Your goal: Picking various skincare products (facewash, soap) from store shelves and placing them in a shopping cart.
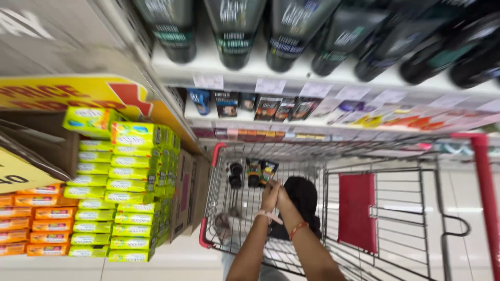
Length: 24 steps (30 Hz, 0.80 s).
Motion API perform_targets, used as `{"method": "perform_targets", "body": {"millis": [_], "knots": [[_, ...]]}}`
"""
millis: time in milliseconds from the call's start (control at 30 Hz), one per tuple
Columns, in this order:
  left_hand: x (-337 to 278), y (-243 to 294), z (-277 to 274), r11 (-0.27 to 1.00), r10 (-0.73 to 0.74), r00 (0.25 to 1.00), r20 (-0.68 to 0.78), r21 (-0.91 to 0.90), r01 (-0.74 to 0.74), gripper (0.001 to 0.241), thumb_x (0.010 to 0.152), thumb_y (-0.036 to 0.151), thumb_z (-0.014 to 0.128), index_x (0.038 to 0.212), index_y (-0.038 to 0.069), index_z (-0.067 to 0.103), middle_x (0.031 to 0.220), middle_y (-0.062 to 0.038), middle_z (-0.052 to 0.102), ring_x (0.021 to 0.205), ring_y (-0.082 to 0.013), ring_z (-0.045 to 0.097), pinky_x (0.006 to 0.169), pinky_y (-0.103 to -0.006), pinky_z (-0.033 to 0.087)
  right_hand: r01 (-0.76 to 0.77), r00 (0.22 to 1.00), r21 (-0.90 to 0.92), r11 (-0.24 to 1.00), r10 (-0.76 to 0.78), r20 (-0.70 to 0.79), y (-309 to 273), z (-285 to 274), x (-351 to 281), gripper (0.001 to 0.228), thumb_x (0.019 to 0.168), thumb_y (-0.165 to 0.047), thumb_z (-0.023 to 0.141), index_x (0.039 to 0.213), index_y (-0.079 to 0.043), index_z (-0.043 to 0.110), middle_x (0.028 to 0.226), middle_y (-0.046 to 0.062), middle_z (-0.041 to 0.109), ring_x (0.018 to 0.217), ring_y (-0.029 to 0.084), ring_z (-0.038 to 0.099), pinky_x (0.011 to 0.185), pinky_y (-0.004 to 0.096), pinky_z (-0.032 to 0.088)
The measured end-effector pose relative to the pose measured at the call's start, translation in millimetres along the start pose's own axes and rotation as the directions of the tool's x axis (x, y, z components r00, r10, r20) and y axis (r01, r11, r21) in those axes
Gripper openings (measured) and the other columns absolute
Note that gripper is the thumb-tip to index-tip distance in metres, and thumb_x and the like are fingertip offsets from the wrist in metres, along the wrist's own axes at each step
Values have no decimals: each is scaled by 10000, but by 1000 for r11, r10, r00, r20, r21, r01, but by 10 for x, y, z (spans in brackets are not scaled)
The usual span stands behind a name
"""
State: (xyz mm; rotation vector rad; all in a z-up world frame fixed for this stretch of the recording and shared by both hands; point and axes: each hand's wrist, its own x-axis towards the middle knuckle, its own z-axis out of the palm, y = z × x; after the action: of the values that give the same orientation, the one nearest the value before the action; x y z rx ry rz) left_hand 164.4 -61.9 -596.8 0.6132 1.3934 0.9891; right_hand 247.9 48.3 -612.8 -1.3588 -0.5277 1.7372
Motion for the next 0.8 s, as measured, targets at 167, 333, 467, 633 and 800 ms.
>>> {"method": "perform_targets", "body": {"millis": [167, 333, 467, 633, 800], "knots": [[-399, 533, 141, 996, 82, 995, -60, -38, -84, 855, 852, 639, 630, 1398, -13, 530, 1343, -282, 636, 1273, -377, 624, 1055, -409, 475, 277, 959, -62, 959, -272, 82, -1020, 539, -477, 514, 1006, -305, 659, 1377, 21, 516, 1308, 172, 549, 1183, 300, 517, 1006, 435, 459], [-614, 973, 281, 979, 201, 978, -57, -18, -202, 770, 877, 537, 619, 1334, -80, 562, 1311, -301, 652, 1253, -399, 626, 1056, -406, 472, 510, 857, -90, 855, -497, 137, -1817, 974, -1061, 534, 1023, -306, 635, 1416, 26, 492, 1376, 178, 521, 1257, 306, 492, 1065, 432, 431], [-946, 1612, 259, 964, 265, 961, -84, 18, -265, 867, 890, 531, 633, 1480, -64, 412, 1502, -277, 495, 1417, -362, 474, 1148, -381, 366, 660, 749, -104, 744, -638, 180, -2340, 1326, -1708, 550, 1036, -307, 616, 1447, 30, 473, 1430, 184, 498, 1316, 311, 472, 1113, 429, 409], [-1326, 2516, 201, 844, 533, 846, -8, 71, -531, 929, 951, 573, 574, 1568, -58, 283, 1673, -277, 210, 1571, -383, 206, 1262, -424, 188, 796, 604, -120, 594, -763, 231, -2571, 1471, -1825, 570, 1053, -308, 592, 1486, 35, 449, 1497, 190, 470, 1390, 317, 447, 1173, 426, 381], [-2151, 3885, 194, 586, 806, 591, 38, 97, -805, 887, 980, 524, 542, 1581, -79, 293, 1688, -312, 211, 1592, -426, 196, 1291, -466, 172, 900, 436, -136, 414, -858, 273, -3038, 1658, -2187, 591, 1069, -309, 568, 1524, 40, 425, 1565, 197, 442, 1464, 323, 422, 1233, 423, 354]]}}
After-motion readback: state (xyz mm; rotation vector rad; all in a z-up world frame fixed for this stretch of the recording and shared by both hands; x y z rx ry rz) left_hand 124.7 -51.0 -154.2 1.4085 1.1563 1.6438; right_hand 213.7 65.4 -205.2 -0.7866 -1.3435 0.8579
